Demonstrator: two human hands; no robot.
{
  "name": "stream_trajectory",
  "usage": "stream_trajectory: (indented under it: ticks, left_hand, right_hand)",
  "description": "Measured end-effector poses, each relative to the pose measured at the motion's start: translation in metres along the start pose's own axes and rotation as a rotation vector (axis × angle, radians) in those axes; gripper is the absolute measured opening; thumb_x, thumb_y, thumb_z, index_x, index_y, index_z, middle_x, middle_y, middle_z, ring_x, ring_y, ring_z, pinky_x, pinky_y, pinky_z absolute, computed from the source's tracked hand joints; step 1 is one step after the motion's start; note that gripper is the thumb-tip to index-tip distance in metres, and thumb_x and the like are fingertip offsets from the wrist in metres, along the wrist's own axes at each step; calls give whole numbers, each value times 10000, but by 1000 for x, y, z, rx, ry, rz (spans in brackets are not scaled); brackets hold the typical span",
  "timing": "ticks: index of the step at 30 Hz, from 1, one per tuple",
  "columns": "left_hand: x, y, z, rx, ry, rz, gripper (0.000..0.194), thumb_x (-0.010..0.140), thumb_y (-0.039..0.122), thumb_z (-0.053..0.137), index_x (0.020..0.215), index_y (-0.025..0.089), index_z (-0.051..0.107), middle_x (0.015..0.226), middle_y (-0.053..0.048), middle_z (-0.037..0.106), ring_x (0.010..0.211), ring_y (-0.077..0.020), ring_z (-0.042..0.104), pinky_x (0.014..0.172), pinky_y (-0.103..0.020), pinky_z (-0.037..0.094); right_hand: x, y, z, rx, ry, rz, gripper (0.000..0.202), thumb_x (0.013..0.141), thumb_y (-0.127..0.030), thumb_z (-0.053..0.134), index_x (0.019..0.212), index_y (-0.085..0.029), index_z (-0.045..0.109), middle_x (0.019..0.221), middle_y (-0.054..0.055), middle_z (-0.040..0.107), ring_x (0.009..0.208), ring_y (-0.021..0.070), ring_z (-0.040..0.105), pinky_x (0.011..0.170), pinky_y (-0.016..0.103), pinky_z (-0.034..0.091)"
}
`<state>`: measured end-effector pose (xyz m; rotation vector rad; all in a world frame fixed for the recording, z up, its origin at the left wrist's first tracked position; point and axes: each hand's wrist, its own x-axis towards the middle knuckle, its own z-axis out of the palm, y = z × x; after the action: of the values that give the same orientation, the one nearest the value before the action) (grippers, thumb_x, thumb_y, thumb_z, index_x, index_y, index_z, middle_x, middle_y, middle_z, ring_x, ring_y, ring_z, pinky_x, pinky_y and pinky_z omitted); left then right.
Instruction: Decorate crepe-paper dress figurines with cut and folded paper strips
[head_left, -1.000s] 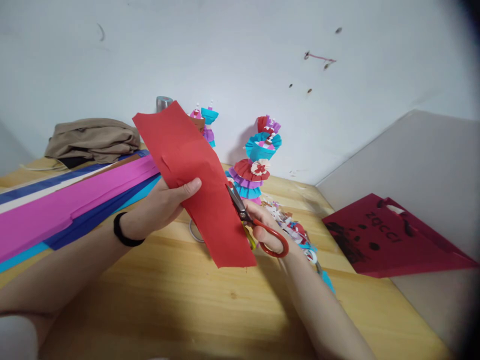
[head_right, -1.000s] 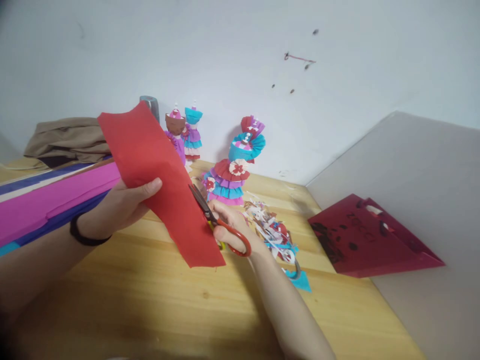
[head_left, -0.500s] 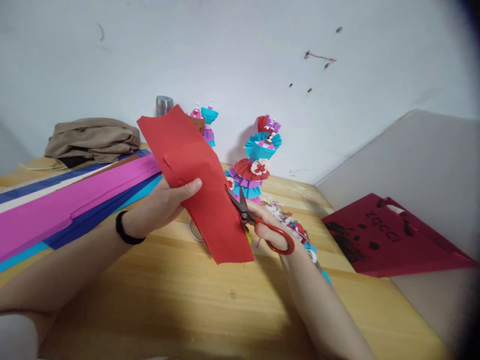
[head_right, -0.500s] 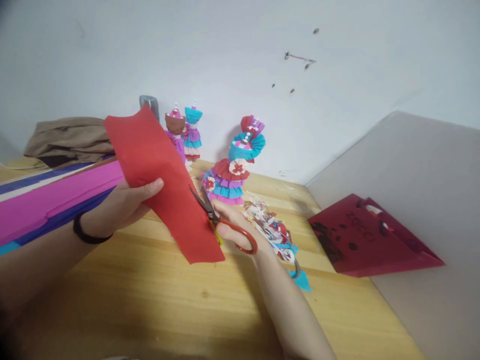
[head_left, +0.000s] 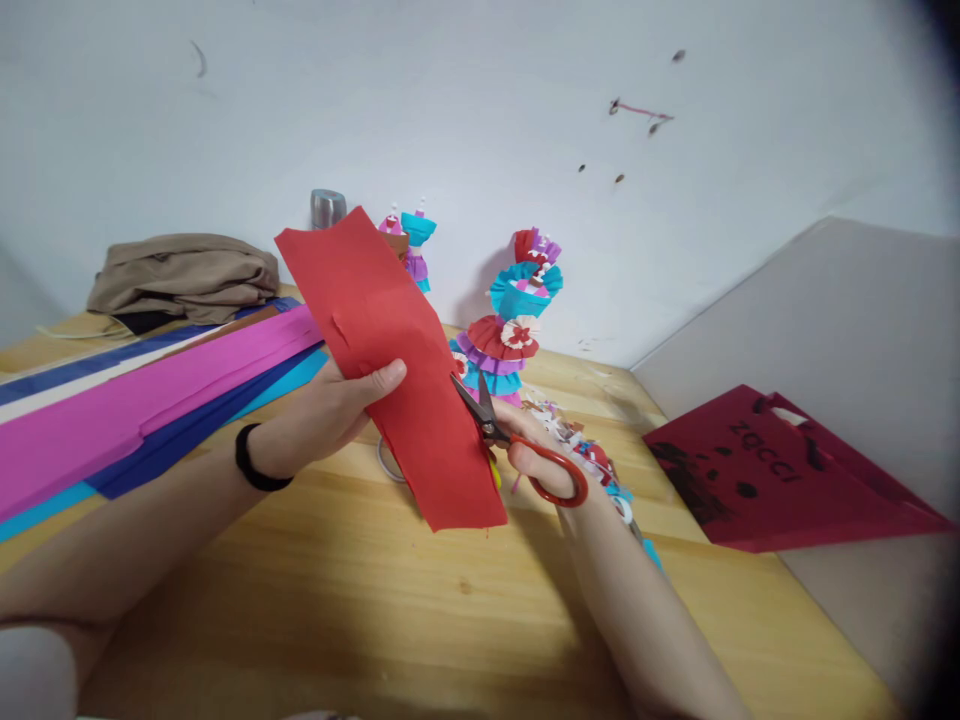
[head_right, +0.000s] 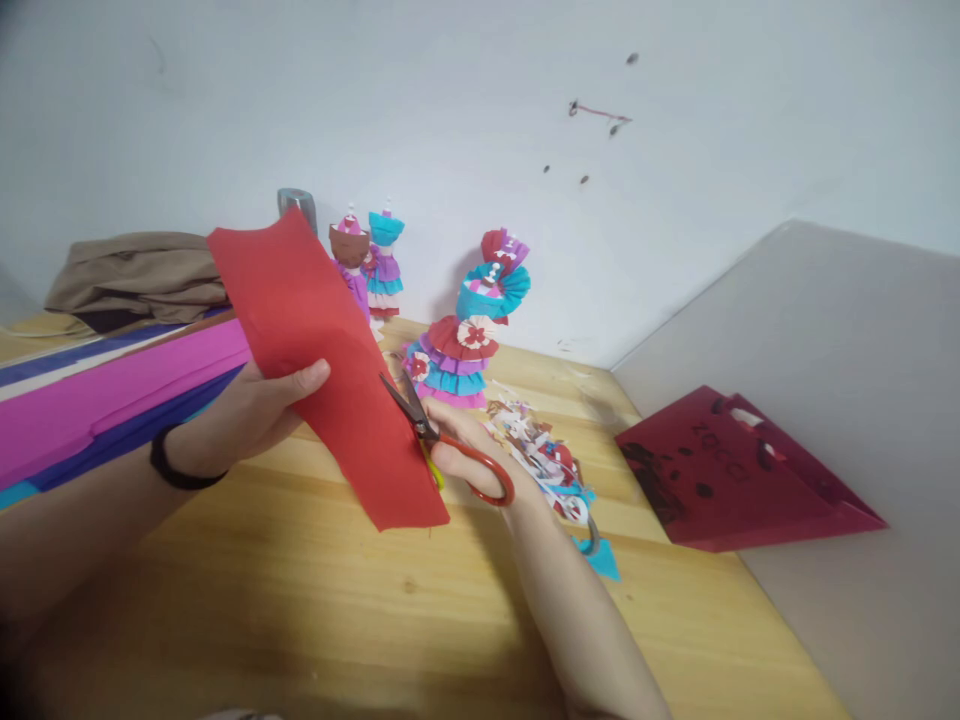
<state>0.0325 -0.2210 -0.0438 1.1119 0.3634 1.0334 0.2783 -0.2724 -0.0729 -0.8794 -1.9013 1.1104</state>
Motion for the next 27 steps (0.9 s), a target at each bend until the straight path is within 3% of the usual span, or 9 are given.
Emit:
stream_trajectory:
  ticks: [9,19,22,27]
  left_hand:
    - [-1,-3,-1,10,22,-26,251,822,282,750,1039,167,698,1132,-102,743,1088,-321,687,934,-458,580]
    - [-3,-8,0,-15,-5,-41,278,835,272,740,1094,180,700,1121,-98,746,1076,-298,695,934,-429,578]
    - [-3,-7,3,-12,-9,-56,291,830,286,743,1094,171,705,1117,-106,747,1082,-309,691,938,-440,572]
    - [-3,-7,2,-21,-35,-51,288,842,264,732,1110,167,699,1148,-112,739,1106,-308,682,959,-440,559]
  right_hand:
    - [-3,7,-2,-7,3,32,625,861,-688,525,1306,-255,601,1134,70,652,1027,272,594,893,373,487]
    - [0,5,7,-8,60,1,639,870,-702,506,1314,-249,588,1133,77,657,1024,260,610,873,355,491]
    - [0,9,9,-35,83,-12,615,869,-720,480,1233,-245,622,1065,73,653,964,253,607,868,358,490]
    - [2,15,11,-120,156,16,586,828,-781,472,935,-228,635,798,37,581,797,222,568,749,330,488]
